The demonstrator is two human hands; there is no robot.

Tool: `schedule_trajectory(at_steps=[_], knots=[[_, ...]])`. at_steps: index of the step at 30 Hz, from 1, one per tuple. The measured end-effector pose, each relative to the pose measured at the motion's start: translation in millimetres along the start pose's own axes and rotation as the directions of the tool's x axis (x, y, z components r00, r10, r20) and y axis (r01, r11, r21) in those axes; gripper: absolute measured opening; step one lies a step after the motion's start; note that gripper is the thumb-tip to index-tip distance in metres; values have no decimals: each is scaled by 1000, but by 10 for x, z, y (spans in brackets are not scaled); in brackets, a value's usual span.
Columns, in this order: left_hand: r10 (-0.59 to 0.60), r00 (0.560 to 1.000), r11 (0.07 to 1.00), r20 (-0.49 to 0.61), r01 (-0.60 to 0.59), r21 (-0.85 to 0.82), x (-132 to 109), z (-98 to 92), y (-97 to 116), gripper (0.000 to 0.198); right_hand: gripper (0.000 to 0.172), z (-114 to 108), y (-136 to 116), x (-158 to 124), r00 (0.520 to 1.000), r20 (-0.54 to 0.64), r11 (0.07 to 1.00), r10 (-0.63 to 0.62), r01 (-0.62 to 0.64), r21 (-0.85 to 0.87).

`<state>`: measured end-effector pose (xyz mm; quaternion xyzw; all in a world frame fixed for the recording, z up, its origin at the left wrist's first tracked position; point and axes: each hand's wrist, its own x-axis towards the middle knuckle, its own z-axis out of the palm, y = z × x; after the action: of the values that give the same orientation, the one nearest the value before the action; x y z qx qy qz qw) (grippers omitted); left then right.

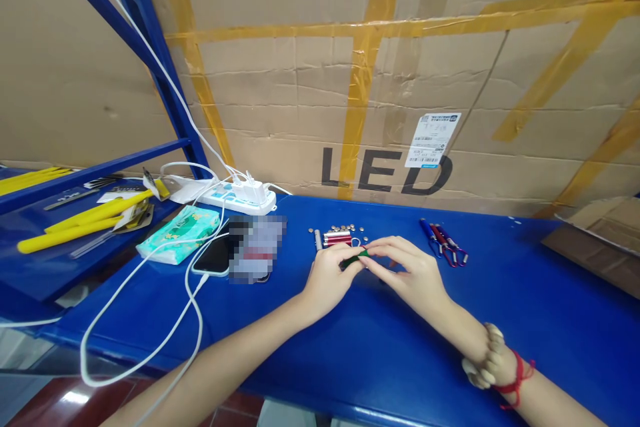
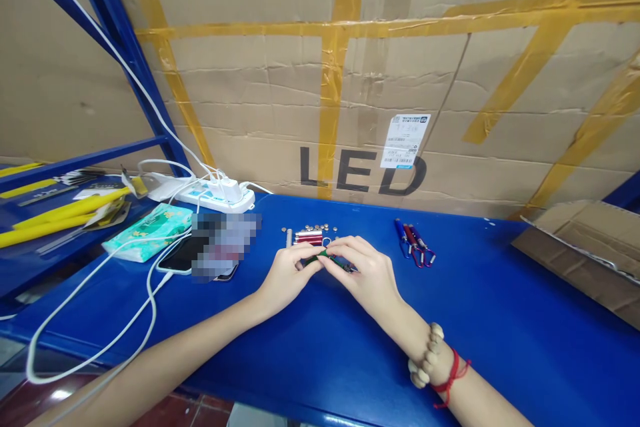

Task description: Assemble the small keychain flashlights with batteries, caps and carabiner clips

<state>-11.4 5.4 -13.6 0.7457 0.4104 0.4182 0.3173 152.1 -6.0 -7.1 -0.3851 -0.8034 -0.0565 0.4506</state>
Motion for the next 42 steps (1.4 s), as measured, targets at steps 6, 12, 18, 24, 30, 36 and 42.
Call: schedule_trajectory(at_steps=[6, 12, 18, 24, 30, 36, 42], knots=[[-29, 1000, 999, 4, 29, -27, -26, 20, 8, 24, 15, 4, 34, -1, 999, 43, 999, 31, -32, 25], [-74, 997, 997, 28, 75, -27, -45, 48, 9, 22, 18, 18, 55, -4, 996, 65, 996, 55, -59, 62], [-100, 995, 992, 22, 101, -77, -38, 52, 42, 20, 18, -10, 31, 36, 975, 65, 966, 212, -220, 139], [-113, 987, 982, 115, 129, -140, -78, 71, 130, 25, 24, -67, 315, 41, 929, 28, 929, 370, -368, -46], [-49, 981, 991, 186, 70, -110, -130, 92, 180, 23, 31, -5, 576, -49, 943, 280, 971, 181, -126, -205], [-45, 980, 993, 195, 66, -100, -141, 99, 170, 25, 37, 70, 600, -113, 875, 442, 960, 199, -82, -269], [-72, 980, 989, 187, 95, -113, -95, 42, 176, 25, 36, 75, 608, -96, 890, 392, 943, 233, -109, -313]])
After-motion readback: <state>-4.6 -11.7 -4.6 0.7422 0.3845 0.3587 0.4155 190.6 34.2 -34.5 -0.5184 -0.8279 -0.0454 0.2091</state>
